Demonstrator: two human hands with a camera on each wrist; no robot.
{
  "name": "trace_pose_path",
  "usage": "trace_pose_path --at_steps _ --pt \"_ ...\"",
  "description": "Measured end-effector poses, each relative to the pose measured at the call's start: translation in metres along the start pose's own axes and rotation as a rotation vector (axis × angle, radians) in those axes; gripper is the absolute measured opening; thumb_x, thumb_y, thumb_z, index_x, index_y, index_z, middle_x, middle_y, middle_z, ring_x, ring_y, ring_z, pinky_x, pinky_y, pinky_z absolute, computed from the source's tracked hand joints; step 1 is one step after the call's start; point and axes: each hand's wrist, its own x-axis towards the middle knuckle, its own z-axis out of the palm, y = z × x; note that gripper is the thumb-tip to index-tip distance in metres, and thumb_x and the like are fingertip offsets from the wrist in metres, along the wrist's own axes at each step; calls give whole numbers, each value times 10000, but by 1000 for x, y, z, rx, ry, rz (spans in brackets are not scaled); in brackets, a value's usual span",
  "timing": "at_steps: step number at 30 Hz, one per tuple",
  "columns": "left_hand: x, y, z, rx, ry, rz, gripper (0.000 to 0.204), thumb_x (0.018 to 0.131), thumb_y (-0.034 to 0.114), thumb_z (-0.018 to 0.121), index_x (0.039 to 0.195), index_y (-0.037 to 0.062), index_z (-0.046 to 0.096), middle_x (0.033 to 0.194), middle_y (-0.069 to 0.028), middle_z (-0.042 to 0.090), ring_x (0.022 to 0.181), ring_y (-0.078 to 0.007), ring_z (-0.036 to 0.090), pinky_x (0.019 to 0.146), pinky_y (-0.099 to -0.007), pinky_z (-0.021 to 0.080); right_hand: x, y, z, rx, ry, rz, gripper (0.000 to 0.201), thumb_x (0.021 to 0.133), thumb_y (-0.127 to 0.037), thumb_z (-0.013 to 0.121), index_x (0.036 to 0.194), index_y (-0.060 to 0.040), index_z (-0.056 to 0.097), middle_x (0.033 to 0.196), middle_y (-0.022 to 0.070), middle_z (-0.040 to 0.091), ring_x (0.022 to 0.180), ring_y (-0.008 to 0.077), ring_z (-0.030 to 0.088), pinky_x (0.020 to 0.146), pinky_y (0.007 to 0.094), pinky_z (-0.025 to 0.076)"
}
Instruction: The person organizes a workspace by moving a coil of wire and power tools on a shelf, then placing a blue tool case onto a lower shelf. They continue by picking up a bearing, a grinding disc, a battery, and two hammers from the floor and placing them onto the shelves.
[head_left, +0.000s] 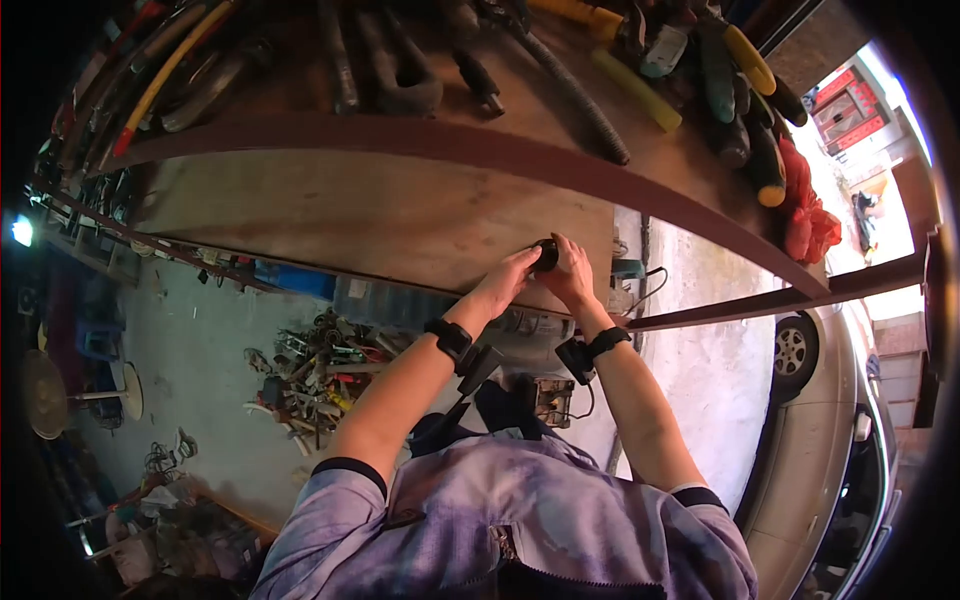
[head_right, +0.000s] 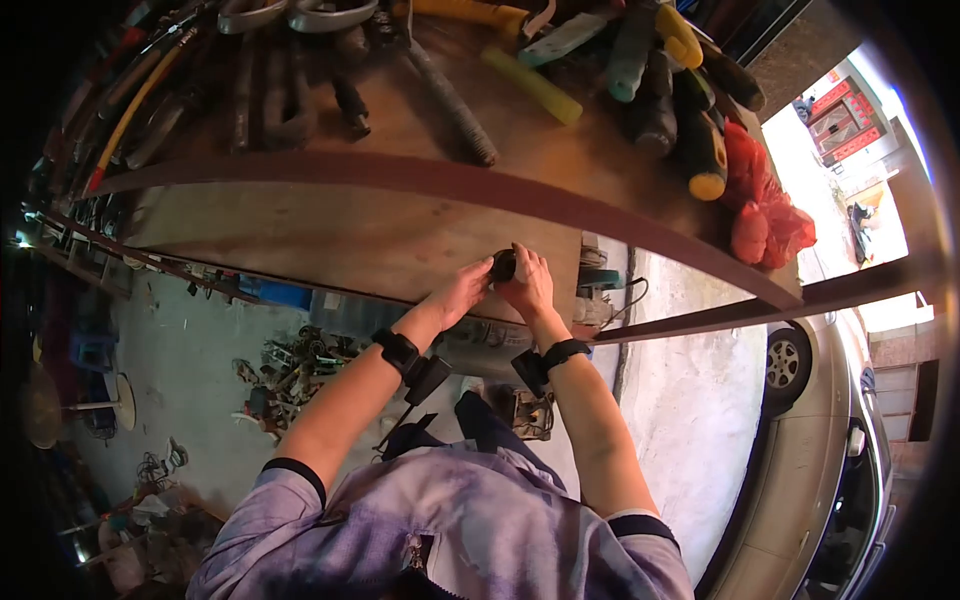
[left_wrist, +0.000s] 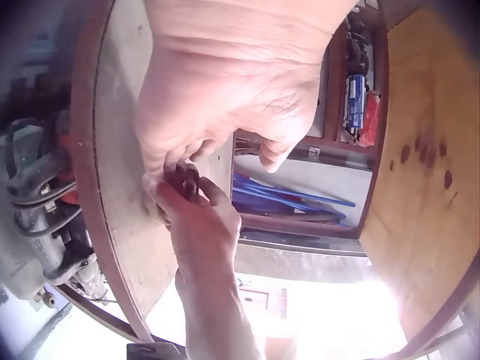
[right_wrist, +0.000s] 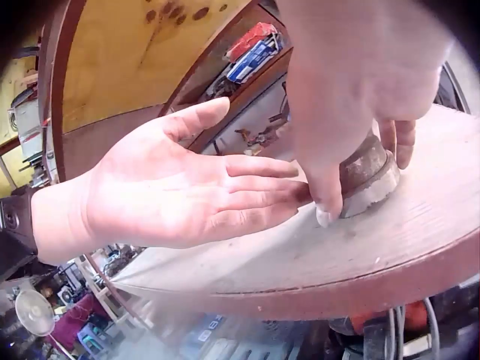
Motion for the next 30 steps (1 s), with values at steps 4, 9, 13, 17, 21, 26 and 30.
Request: trace_pose_path --at_steps 4,9,13,17,21,26,30 --pt "15 3 17 11 35 34 437 829 398 483 1169 127 450 1106 45 470 1020 -88 396 862 -259 287 10 18 -6 -3 35 45 665 521 -177 713 1122 -53 458 1057 135 529 975 308 484 832 361 408" --pt "21 -7 11 68 73 128 531 823 421 484 1227 89 394 1195 -14 423 1090 -136 365 895 -271 269 7 12 -20 100 31 28 664 528 -181 733 1119 -66 453 1088 123 512 1039 318 449 859 363 395" --pt "14 -3 12 -144 90 19 706 806 462 490 1302 22 249 1331 -103 283 1210 -203 277 970 -307 221 5 8 -19 -14 -44 -58 661 540 -171 732 1125 -70 441 1132 129 477 1086 318 411 869 368 388" --pt "13 1 8 -177 78 6 766 800 475 488 1315 -3 183 1371 -124 206 1253 -212 219 1002 -327 186 11 16 -16 -67 -10 -104 692 495 -186 747 1113 -43 469 1074 138 511 1017 322 453 872 375 378" --pt "20 10 18 -198 23 57 767 805 467 483 1318 -8 168 1384 -126 173 1271 -213 185 1014 -327 168 30 36 -20 54 5 -164 601 509 -160 743 1052 -42 517 968 113 575 914 257 541 809 334 422" --pt "40 21 30 -202 -48 174 778 814 481 462 1323 -8 135 1391 -119 151 1284 -208 154 1029 -328 152 99 89 -27 409 22 -40 436 541 -169 745 917 -32 571 821 82 618 754 149 585 681 275 459" --pt "50 15 25 -142 -42 271 820 811 530 430 1321 -19 98 1389 -147 129 1293 -234 111 1047 -335 123 152 76 -49 269 23 137 464 538 -166 724 949 -8 580 832 71 620 749 154 581 683 255 447"
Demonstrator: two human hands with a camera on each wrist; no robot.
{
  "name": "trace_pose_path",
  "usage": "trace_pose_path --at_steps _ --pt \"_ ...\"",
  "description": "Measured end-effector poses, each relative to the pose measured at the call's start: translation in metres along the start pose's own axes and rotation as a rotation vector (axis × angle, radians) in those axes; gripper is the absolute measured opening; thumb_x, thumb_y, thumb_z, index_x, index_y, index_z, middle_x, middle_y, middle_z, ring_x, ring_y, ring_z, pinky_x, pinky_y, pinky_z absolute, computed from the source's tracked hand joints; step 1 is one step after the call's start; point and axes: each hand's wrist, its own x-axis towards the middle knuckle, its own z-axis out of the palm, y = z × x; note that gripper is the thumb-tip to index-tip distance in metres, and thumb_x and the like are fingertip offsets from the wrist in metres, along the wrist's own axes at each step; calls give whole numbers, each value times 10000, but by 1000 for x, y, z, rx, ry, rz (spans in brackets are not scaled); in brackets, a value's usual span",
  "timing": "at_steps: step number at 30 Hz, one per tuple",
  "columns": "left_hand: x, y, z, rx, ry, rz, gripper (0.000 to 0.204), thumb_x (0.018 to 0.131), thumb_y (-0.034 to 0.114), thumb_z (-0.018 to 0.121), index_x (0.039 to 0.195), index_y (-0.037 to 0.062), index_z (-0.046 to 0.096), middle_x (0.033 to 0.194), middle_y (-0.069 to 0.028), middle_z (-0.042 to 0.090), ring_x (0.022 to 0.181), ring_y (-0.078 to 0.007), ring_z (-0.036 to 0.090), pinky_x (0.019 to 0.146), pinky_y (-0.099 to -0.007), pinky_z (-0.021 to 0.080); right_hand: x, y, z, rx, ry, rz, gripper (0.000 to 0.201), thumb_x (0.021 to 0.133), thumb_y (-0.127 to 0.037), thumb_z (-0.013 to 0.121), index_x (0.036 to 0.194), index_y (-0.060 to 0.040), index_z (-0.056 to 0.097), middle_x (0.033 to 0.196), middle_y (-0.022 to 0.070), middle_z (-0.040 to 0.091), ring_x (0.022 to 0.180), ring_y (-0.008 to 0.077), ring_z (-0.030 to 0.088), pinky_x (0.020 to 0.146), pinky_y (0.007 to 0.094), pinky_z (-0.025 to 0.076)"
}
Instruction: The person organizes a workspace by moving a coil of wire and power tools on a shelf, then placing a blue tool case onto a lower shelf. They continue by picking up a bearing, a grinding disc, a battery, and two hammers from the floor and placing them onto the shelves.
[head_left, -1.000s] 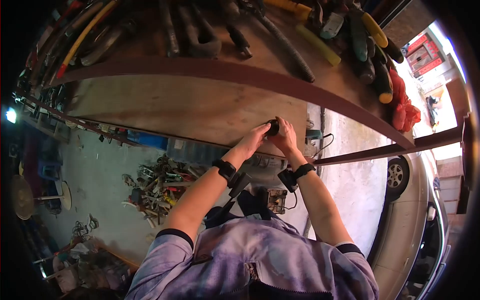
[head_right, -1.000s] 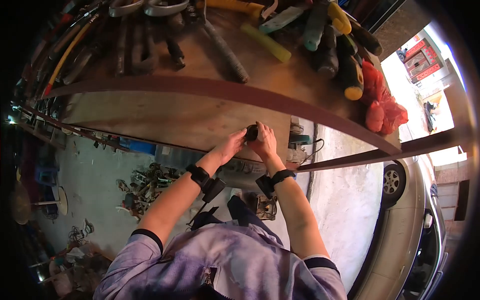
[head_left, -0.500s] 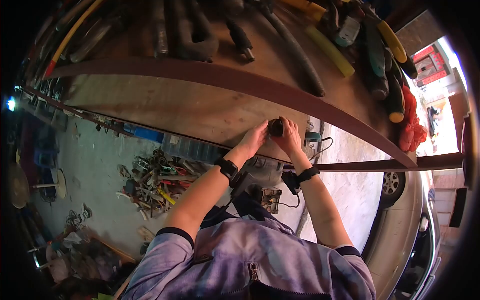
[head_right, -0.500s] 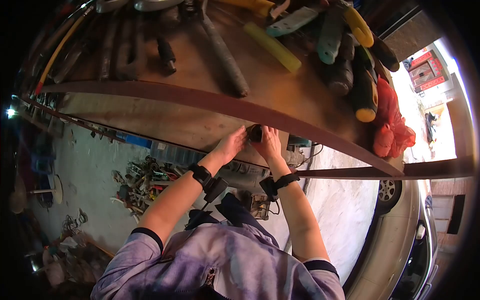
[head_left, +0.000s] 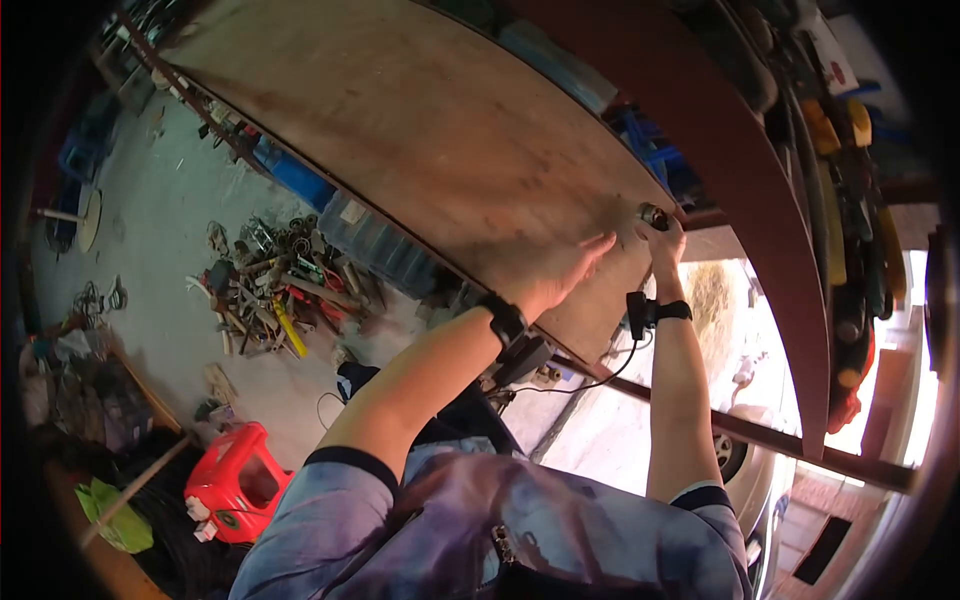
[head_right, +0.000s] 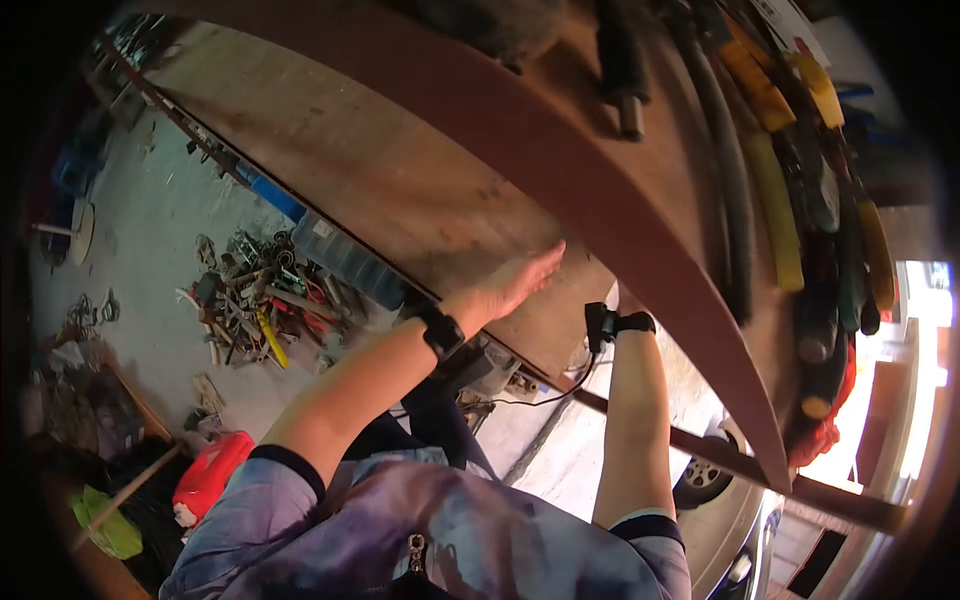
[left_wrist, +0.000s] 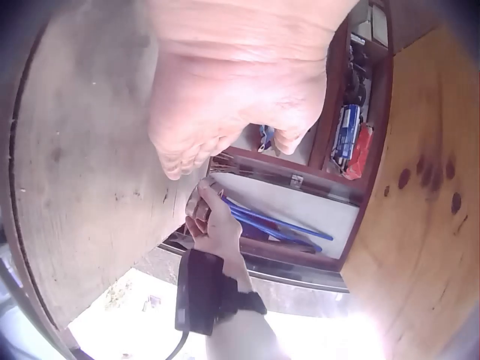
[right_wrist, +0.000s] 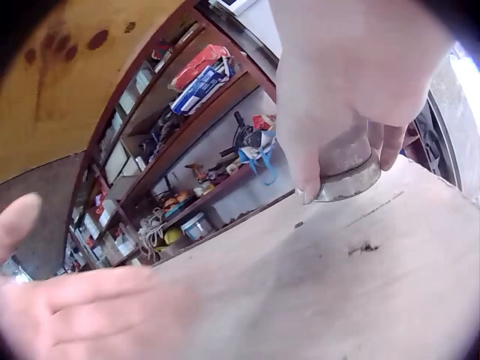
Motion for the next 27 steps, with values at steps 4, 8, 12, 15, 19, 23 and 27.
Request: trace_pose_path --at_steps 4,8,12,15,19,23,27 --pt "-8 0 -1 -37 55 -33 767 838 477 419 1322 -20 92 1392 -141 125 1292 -217 121 1041 -322 149 58 28 2 -351 128 -14 531 484 -229 756 936 -10 584 860 106 621 775 191 594 714 274 455" --pt "2 -3 -10 -80 59 17 809 795 554 436 1320 -2 173 1388 -154 146 1286 -258 127 1014 -348 167 81 26 8 -584 204 72 574 457 -265 771 938 -13 587 886 136 618 813 240 598 756 311 457" --pt "4 -12 -16 -134 64 -17 801 792 547 452 1324 13 182 1392 -138 144 1286 -262 125 1001 -357 189 95 35 2 -423 89 99 552 487 -282 765 940 -18 592 890 134 618 846 221 591 764 307 453" --pt "-9 -9 -12 -148 118 -76 782 793 538 461 1327 34 192 1394 -119 149 1282 -266 139 986 -371 209 93 42 -2 -429 31 3 564 503 -288 762 958 -7 581 907 137 613 846 213 590 755 304 454" --pt "-18 -13 -14 -152 191 -100 712 798 504 482 1304 51 267 1374 -96 210 1248 -242 214 943 -379 266 126 112 6 -367 281 -196 522 570 -294 739 947 24 567 891 137 606 821 214 585 728 307 455" --pt "-43 -16 -17 -204 337 -47 453 803 359 547 1115 37 475 1022 -83 542 962 -155 507 795 -286 402 72 39 -6 53 382 36 355 714 -232 651 901 55 563 775 82 585 677 165 546 624 286 449" --pt "-96 -13 -25 -269 275 -51 272 832 244 529 978 16 548 811 -98 601 754 -158 585 699 -250 460 19 13 16 572 632 -176 200 780 -143 577 878 31 585 714 39 571 551 88 486 498 209 400"
